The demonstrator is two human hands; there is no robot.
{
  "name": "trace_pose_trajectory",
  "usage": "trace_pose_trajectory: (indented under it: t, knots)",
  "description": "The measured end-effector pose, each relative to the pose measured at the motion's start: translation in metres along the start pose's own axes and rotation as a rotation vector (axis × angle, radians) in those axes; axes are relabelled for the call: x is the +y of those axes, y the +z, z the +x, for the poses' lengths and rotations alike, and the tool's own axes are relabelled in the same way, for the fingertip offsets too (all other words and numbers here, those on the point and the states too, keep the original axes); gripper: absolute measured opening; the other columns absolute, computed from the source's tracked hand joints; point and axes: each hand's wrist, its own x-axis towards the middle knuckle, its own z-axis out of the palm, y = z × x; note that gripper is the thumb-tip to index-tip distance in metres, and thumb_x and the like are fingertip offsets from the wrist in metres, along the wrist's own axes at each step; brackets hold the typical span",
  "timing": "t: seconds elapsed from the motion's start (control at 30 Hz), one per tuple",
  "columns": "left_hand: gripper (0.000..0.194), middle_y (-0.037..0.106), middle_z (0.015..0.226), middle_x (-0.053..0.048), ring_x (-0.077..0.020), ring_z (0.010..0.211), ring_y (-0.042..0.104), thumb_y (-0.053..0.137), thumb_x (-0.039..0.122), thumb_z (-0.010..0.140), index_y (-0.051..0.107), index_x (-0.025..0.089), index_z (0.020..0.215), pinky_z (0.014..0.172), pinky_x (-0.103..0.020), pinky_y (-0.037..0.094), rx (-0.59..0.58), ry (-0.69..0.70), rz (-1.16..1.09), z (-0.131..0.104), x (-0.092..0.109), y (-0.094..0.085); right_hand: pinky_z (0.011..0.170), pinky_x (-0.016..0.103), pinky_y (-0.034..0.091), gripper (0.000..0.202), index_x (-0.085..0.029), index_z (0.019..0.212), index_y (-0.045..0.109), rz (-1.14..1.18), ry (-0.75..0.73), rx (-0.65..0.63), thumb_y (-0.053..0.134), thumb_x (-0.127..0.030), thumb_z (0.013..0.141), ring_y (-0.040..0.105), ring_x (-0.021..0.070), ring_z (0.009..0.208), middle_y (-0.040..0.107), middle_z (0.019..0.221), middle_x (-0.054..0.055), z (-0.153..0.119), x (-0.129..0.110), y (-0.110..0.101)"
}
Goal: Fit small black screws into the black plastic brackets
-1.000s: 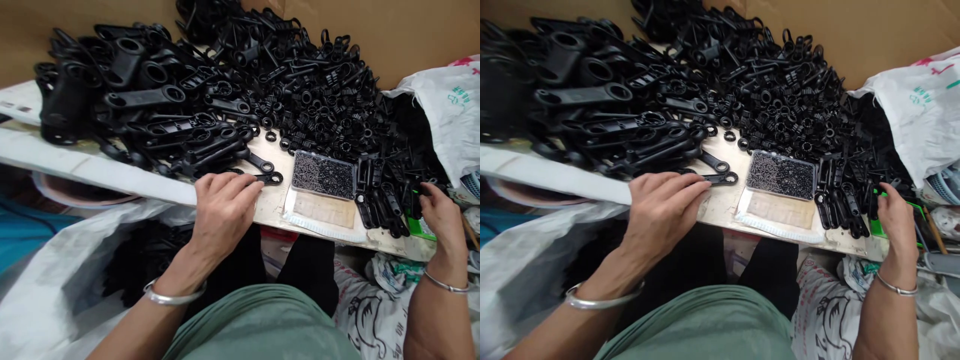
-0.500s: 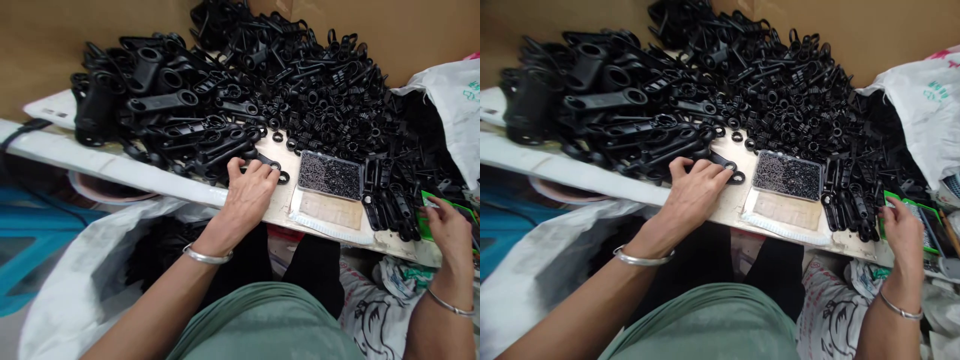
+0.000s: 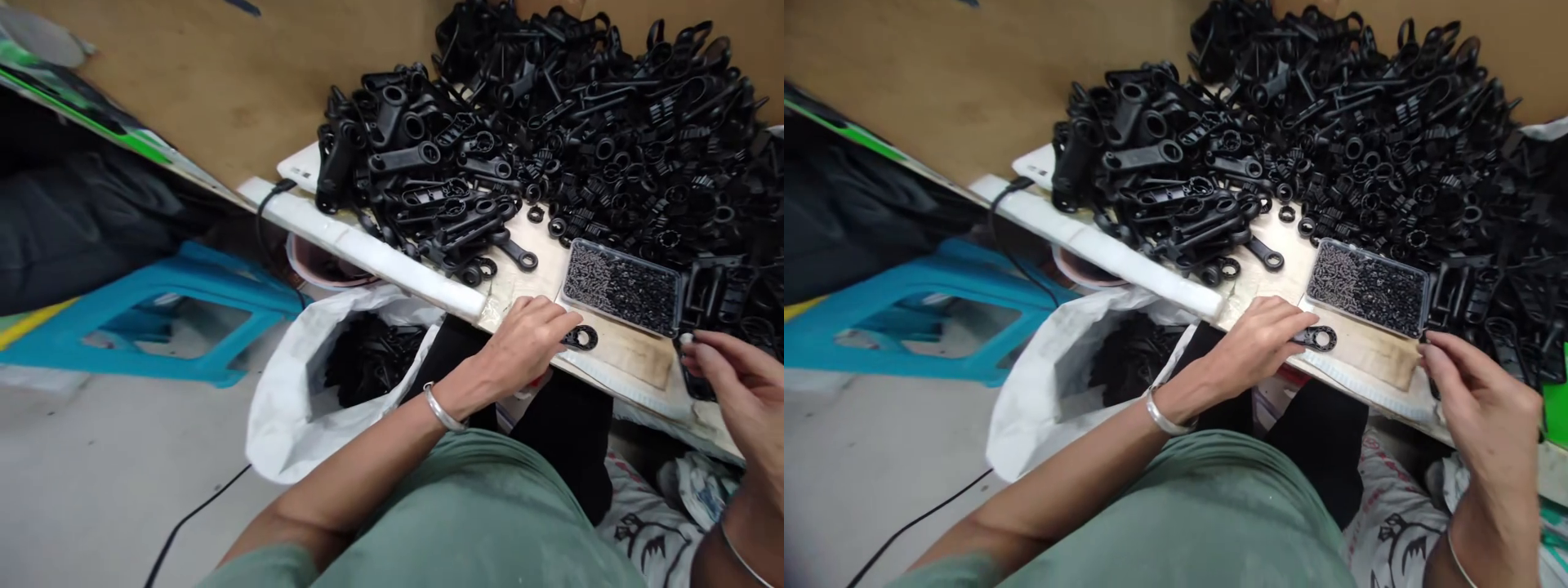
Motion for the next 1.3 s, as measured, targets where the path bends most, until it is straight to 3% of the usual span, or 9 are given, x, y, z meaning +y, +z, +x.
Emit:
trace_pose_trajectory:
  t: [0.1, 0.23, 0.37, 0.53, 0.63, 0.87, 1.07, 1.17, 1.3]
  knots:
    - [0.04, 0.07, 0.106, -0.009, -0.0247, 0.098, 0.062, 0.077, 0.015, 0.08, 0.058, 0.013, 0.116, 0.083, -0.037, 0.047, -0.019, -0.005, -0.047, -0.004, -0.003, 0.002, 0.076, 0.035, 0.056, 0.036, -0.026, 0.108, 0.075, 0.062, -0.028, -0.08, 0.064, -0.052, 0.086, 0.073, 0.0233, 0.081, 0.077, 0.095, 0.004, 0.01, -0.024, 0.015]
    - [0.039, 0.069, 0.109, -0.01, -0.0235, 0.103, 0.063, 0.074, 0.013, 0.083, 0.058, 0.014, 0.118, 0.088, -0.037, 0.05, 0.036, -0.021, -0.127, -0.012, -0.007, 0.001, 0.074, 0.031, 0.054, 0.033, -0.023, 0.108, 0.076, 0.026, -0.114, -0.124, 0.064, -0.046, 0.086, 0.071, 0.0204, 0.077, 0.077, 0.096, 0.005, 0.03, -0.039, 0.029]
    - [0.032, 0.07, 0.105, -0.009, -0.0215, 0.101, 0.064, 0.07, 0.011, 0.085, 0.059, 0.013, 0.115, 0.087, -0.035, 0.051, 0.111, -0.029, -0.184, -0.017, -0.008, 0.004, 0.082, 0.03, 0.053, 0.028, -0.023, 0.1, 0.078, -0.017, -0.254, -0.148, 0.061, -0.041, 0.088, 0.071, 0.0203, 0.081, 0.077, 0.096, 0.005, 0.042, -0.052, 0.034]
    - [0.023, 0.071, 0.1, -0.008, -0.0197, 0.094, 0.064, 0.067, 0.011, 0.088, 0.062, 0.012, 0.11, 0.085, -0.032, 0.051, 0.169, -0.004, -0.205, -0.018, -0.005, 0.009, 0.064, 0.029, 0.051, 0.028, -0.025, 0.089, 0.079, 0.059, -0.233, -0.368, 0.059, -0.045, 0.088, 0.066, 0.0171, 0.061, 0.075, 0.075, 0.002, 0.028, -0.056, 0.039]
    - [0.016, 0.072, 0.099, -0.006, -0.0183, 0.092, 0.064, 0.062, 0.012, 0.091, 0.063, 0.013, 0.107, 0.085, -0.03, 0.051, 0.162, -0.008, -0.211, -0.018, -0.003, 0.011, 0.058, 0.029, 0.05, 0.033, -0.022, 0.093, 0.079, 0.132, -0.163, -0.456, 0.058, -0.047, 0.088, 0.061, 0.0157, 0.052, 0.07, 0.064, 0.001, 0.011, -0.055, 0.045]
    - [0.013, 0.072, 0.097, -0.005, -0.0193, 0.091, 0.063, 0.063, 0.015, 0.091, 0.064, 0.014, 0.104, 0.085, -0.032, 0.049, 0.108, -0.04, -0.192, -0.016, 0.0, 0.012, 0.056, 0.028, 0.051, 0.035, -0.021, 0.097, 0.078, 0.206, -0.024, -0.409, 0.059, -0.049, 0.087, 0.06, 0.0148, 0.051, 0.07, 0.065, 0.002, -0.01, -0.054, 0.05]
    - [0.022, 0.072, 0.103, -0.007, -0.0205, 0.099, 0.063, 0.069, 0.022, 0.089, 0.063, 0.012, 0.107, 0.091, -0.033, 0.047, 0.116, 0.022, -0.188, -0.012, -0.003, 0.002, 0.054, 0.027, 0.049, 0.037, -0.021, 0.098, 0.078, 0.138, 0.004, -0.257, 0.06, -0.051, 0.087, 0.063, 0.0159, 0.053, 0.072, 0.069, 0.003, 0.009, -0.033, 0.043]
    - [0.016, 0.071, 0.1, -0.007, -0.0204, 0.097, 0.061, 0.062, 0.025, 0.094, 0.064, 0.012, 0.103, 0.089, -0.033, 0.045, 0.132, 0.02, -0.093, 0.0, -0.005, -0.009, 0.064, 0.031, 0.051, 0.031, -0.022, 0.096, 0.078, -0.036, -0.078, -0.157, 0.06, -0.046, 0.087, 0.068, 0.0198, 0.066, 0.076, 0.081, 0.005, 0.028, -0.026, 0.043]
    - [0.018, 0.068, 0.089, -0.005, -0.0218, 0.09, 0.056, 0.049, 0.013, 0.097, 0.064, 0.014, 0.088, 0.08, -0.035, 0.04, 0.002, 0.008, 0.135, 0.029, -0.006, -0.019, 0.074, 0.036, 0.049, 0.028, -0.022, 0.101, 0.076, -0.248, -0.225, -0.188, 0.054, -0.036, 0.092, 0.07, 0.0257, 0.087, 0.076, 0.1, 0.008, 0.046, -0.026, 0.047]
